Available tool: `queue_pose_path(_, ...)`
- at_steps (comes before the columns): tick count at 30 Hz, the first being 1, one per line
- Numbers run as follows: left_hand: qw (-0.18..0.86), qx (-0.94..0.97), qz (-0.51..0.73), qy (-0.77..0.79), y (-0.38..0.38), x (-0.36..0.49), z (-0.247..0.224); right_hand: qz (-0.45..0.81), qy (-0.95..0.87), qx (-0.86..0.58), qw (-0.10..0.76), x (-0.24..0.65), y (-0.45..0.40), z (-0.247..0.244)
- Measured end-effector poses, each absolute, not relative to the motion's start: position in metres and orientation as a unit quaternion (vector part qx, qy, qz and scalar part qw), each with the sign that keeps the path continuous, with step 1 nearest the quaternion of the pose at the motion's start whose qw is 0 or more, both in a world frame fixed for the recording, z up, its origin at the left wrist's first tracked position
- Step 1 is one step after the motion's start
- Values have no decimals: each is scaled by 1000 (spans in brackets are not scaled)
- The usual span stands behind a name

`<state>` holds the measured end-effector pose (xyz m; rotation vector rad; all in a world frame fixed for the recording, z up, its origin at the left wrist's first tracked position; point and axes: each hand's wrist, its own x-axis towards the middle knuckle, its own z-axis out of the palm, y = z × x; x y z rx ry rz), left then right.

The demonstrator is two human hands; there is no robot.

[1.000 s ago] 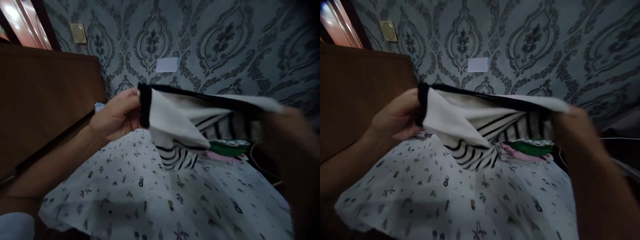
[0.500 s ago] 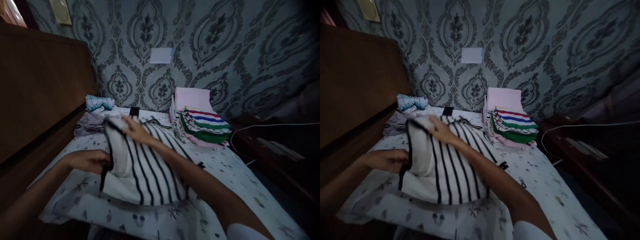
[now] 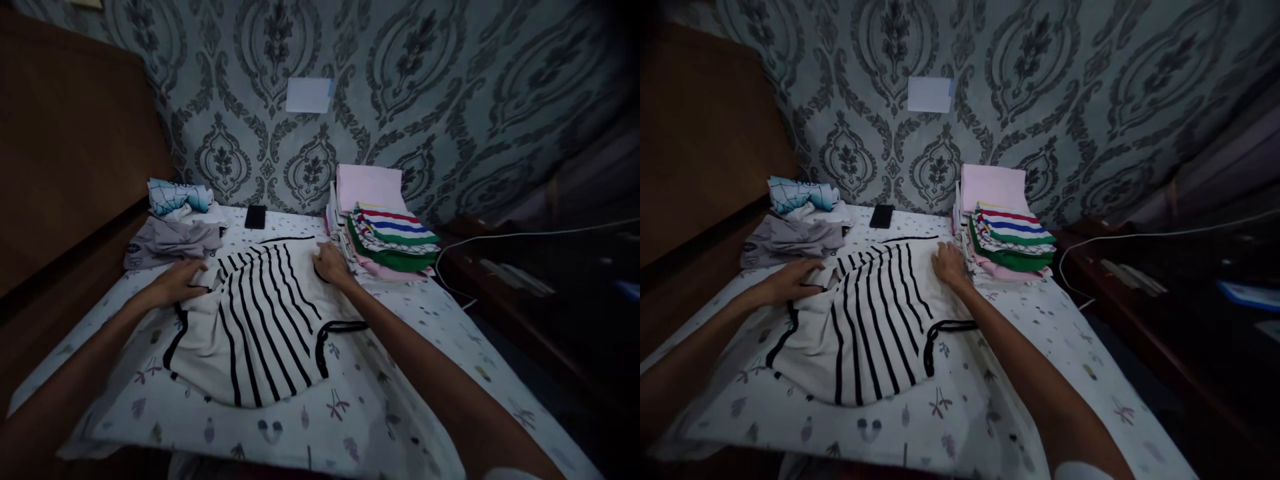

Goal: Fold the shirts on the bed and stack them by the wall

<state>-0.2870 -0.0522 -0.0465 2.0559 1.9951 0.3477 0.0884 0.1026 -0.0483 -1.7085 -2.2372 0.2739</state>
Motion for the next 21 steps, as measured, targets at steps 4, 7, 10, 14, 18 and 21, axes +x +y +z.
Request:
queue_pose_path(4, 63, 735, 24, 675, -49, -271, -42, 102, -738, -653, 136, 88, 138, -58)
queue_pose_path(7, 88, 754, 15, 650, -37, -276, -28, 108, -723, -669, 132, 82, 152, -62)
queue_pose_path(10, 176, 760, 94, 618, -4, -296, -7, 103, -724, -665, 151, 81, 159, -59)
queue_pose_path(14, 98, 632, 281, 716, 52, -322, 23, 59, -700, -677, 221, 93, 159, -47)
queue_pose_path(18, 9, 559, 295, 775, 78, -321, 32, 39, -706, -652, 271, 106, 144, -44)
queue_pose_path(21, 11, 615, 286, 735, 59, -300, 26, 21, -754, -581, 307, 115, 113, -52)
